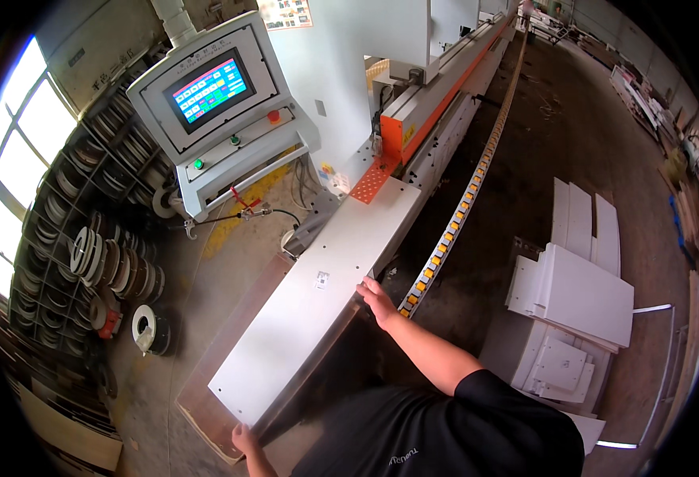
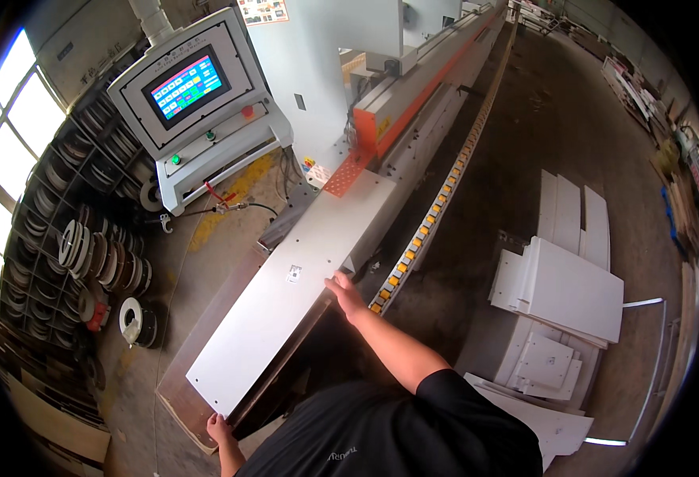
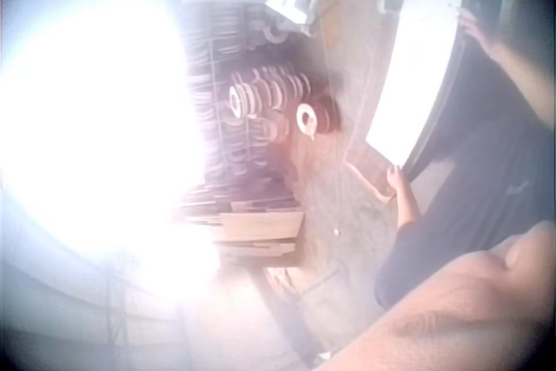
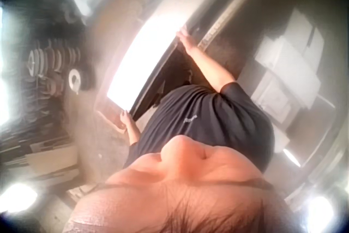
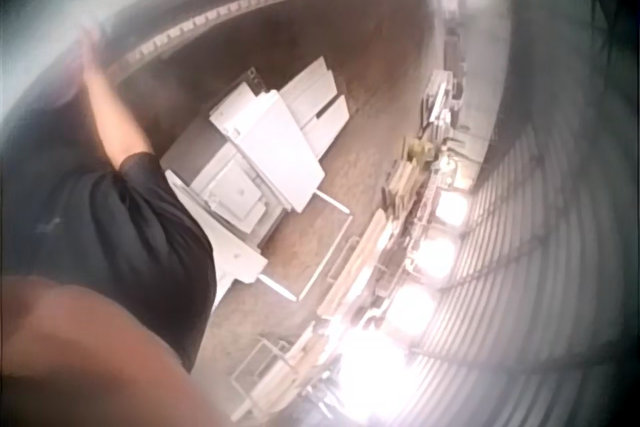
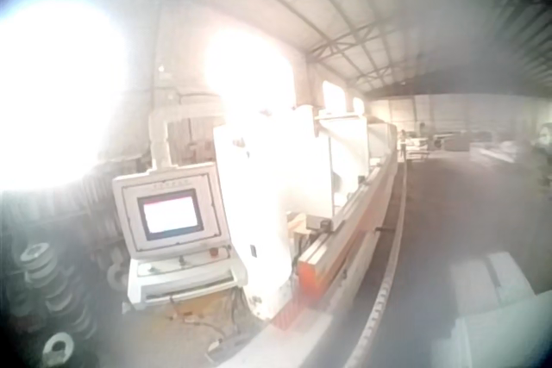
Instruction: The person repeatedly picks up white rectangular panels from a stack on the floor and places them onto a roller conveyor belt. The person handles the panels one at a time, moving them from the floor to the machine's input area.
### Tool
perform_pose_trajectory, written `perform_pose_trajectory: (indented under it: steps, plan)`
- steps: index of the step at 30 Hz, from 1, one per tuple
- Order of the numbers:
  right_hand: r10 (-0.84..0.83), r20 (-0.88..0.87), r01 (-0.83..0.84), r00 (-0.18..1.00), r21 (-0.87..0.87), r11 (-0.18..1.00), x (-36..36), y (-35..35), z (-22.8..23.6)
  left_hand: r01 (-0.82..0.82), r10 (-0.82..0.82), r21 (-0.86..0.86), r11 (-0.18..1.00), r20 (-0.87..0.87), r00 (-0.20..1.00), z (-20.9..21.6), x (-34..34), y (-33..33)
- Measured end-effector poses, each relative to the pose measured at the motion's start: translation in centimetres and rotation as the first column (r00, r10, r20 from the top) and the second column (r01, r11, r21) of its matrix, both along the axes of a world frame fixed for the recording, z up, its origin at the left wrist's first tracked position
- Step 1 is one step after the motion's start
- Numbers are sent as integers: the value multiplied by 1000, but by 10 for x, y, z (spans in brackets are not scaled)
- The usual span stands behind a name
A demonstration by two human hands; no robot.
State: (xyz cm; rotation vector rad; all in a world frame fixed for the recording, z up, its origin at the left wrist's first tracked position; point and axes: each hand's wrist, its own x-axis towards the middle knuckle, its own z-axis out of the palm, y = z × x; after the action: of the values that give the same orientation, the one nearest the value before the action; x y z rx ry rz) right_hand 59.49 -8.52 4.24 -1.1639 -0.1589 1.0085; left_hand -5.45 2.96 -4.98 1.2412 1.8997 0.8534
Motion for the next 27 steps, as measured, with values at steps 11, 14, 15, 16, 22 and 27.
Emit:
perform_pose_trajectory:
  steps: [11,14,15,16,22,27]
  plan:
    - [-19,42,14,999,106,994,-6,11,-11,-130,125,11,991,212,969,6,20,-13]
    - [-61,-3,61,998,105,993,9,11,-8,-42,49,-28,999,335,941,14,34,-19]
    - [-82,-35,84,996,68,994,16,12,-5,1,9,-27,1000,388,922,19,44,-21]
    - [-84,-11,84,996,60,995,27,13,-9,46,-31,-23,999,440,897,26,59,-23]
    - [-149,-16,150,989,56,987,87,32,-24,83,-46,-58,995,472,880,60,134,-53]
    - [-208,25,207,978,39,978,123,8,-16,307,-261,-19,951,480,838,85,186,-61]
